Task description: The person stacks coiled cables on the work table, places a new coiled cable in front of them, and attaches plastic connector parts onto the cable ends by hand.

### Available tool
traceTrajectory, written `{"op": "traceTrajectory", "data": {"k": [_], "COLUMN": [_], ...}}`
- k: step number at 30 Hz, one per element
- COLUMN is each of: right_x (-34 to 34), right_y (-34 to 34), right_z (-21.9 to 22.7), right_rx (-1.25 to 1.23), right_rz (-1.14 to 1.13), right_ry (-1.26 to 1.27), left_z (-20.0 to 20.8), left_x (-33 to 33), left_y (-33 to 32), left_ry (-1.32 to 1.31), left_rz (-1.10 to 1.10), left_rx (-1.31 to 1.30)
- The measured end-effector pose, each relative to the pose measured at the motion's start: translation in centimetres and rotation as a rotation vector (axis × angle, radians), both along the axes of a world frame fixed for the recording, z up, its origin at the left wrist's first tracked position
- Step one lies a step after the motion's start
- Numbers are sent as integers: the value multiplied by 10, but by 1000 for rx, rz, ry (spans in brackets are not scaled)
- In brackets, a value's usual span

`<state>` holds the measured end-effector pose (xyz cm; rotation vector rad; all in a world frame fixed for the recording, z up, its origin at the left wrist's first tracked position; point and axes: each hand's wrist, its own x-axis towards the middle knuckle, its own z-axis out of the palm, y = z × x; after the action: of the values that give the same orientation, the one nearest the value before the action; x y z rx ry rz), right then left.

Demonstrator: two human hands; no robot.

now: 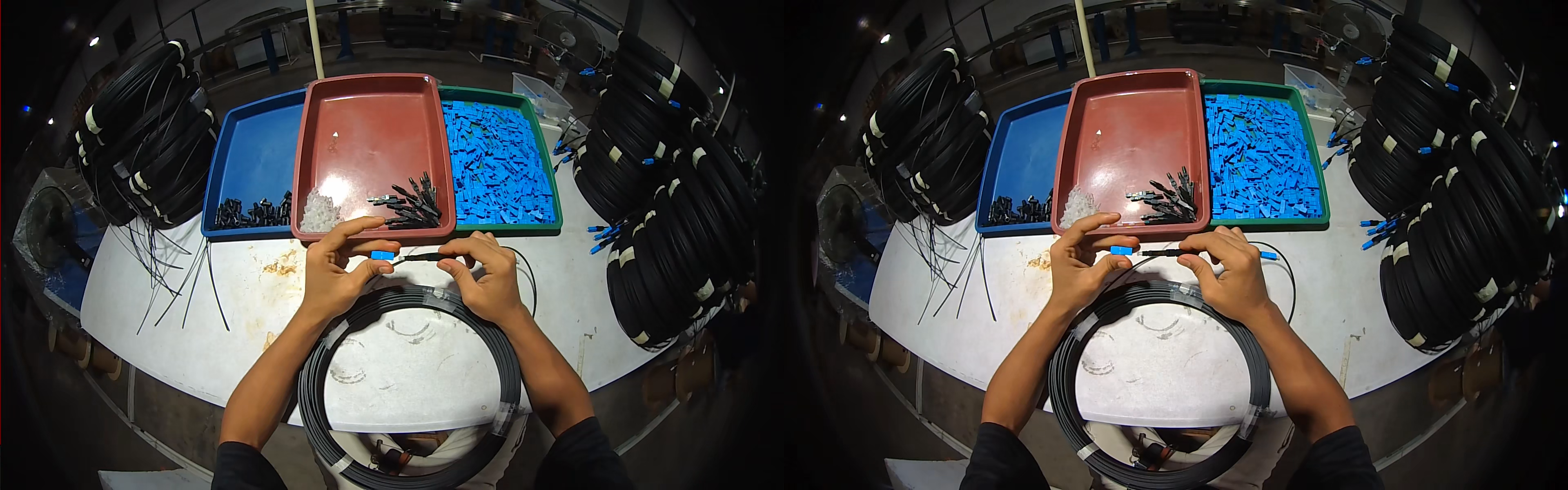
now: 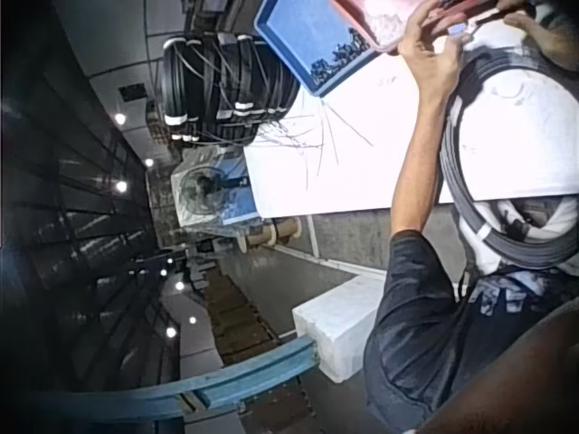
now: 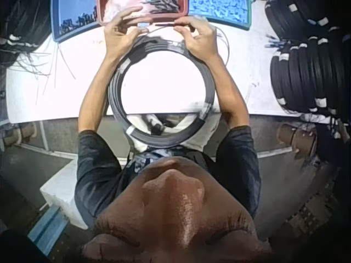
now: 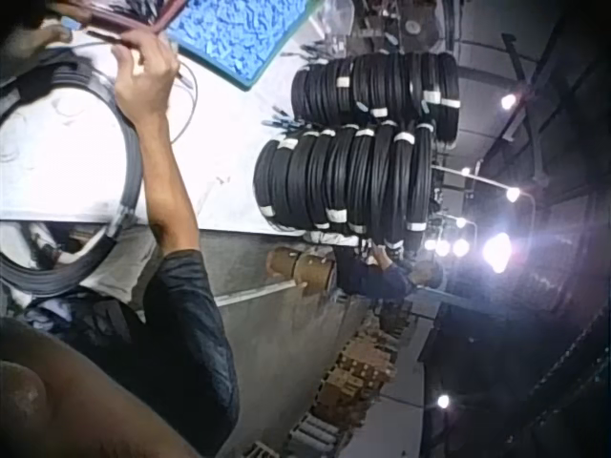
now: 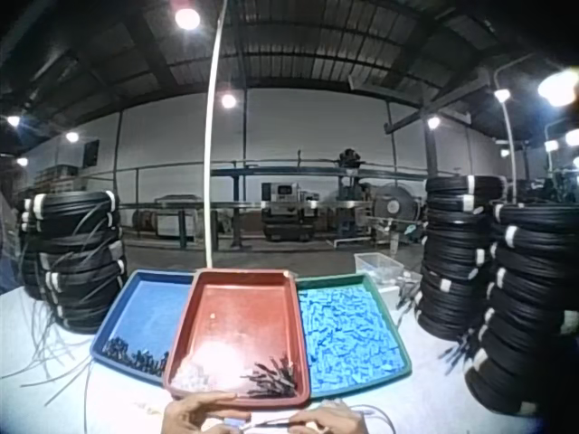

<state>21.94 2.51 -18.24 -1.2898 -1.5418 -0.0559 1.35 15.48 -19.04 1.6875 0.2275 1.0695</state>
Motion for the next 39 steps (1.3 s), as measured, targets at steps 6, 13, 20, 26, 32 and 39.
{"op": "traceTrajectory", "data": {"k": [6, 13, 20, 26, 32, 39], "right_x": [-3, -5, -5, -4, -5, -4], "right_y": [0, 0, -1, -1, -1, -1], "right_z": [-1, -1, -1, 0, -3, -5], "right_rx": [11, -2, -28, -5, -62, -62], "right_rz": [-1, 37, 36, 42, 94, 126], "right_ry": [-19, -62, -41, -38, 58, 72], "left_z": [4, 6, 18, 14, 14, 13], "left_x": [0, -1, 0, -5, -2, -4], "left_y": [-6, -6, -9, -2, -6, -7], "left_ry": [31, 164, 172, 200, 150, 181], "left_rz": [-6, -5, 29, 224, 154, 65], "left_rx": [56, 202, 298, 522, 499, 393]}}
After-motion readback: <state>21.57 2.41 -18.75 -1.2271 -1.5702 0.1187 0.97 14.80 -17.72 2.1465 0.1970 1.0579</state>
